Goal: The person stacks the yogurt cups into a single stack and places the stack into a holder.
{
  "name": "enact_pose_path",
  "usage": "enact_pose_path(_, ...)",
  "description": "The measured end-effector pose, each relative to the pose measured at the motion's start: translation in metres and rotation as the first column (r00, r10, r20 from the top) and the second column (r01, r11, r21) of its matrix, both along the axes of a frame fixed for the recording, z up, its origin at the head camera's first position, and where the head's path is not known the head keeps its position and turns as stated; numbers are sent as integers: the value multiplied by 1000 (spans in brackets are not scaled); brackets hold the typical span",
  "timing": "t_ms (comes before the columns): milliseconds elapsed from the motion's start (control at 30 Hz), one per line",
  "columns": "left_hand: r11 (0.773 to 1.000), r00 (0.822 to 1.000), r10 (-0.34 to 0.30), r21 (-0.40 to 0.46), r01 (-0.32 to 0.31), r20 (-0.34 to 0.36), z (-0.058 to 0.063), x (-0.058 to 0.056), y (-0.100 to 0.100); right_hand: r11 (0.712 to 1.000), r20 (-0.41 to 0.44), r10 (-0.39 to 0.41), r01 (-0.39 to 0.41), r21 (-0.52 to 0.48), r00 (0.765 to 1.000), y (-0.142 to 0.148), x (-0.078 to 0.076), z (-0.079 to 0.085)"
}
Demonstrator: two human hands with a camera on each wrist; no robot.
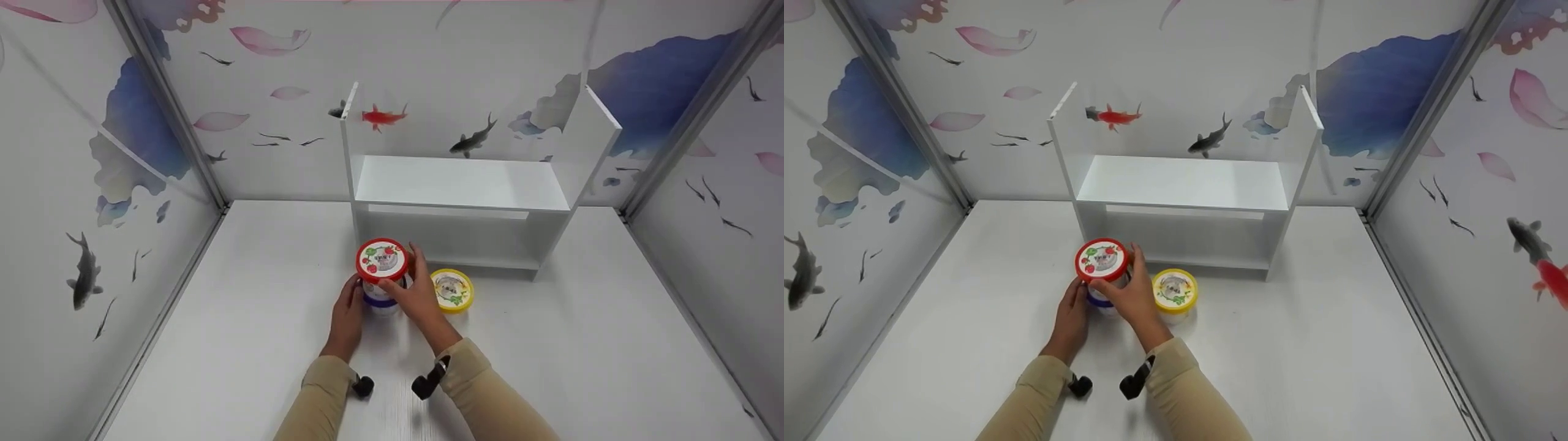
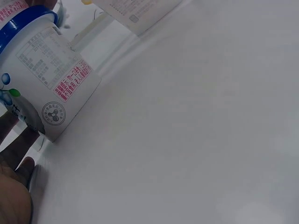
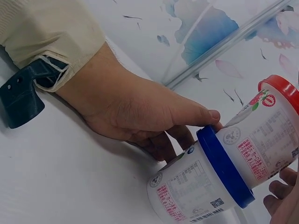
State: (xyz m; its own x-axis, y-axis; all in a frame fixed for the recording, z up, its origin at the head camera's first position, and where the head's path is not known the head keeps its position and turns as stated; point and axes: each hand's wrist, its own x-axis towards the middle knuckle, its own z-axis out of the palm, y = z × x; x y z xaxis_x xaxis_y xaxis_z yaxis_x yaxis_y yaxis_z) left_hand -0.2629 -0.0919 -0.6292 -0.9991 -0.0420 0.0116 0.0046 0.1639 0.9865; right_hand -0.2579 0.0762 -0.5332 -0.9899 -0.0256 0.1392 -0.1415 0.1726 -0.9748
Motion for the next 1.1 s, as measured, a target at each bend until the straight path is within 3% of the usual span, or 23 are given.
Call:
enact_pose_path(533,1000,999,-5,22,4,33,2,-1,-1,996,-54,-52,55,65,997,39,2,8)
enact_pose_path(733,1000,1000,-9,26,9,22,0,-2,-1,993,-88,-64,72,89,994,56,2,2)
enact_pose_path(933,1000,1000,-3,6,3,-31,1,-1,-1,986,-147,-69,90,140,987,77,4,-8)
enact_pose_path(1100,1000,1000,-6,16,7,-31,1,0,-1,978,-132,-86,109,176,987,92,3,-16)
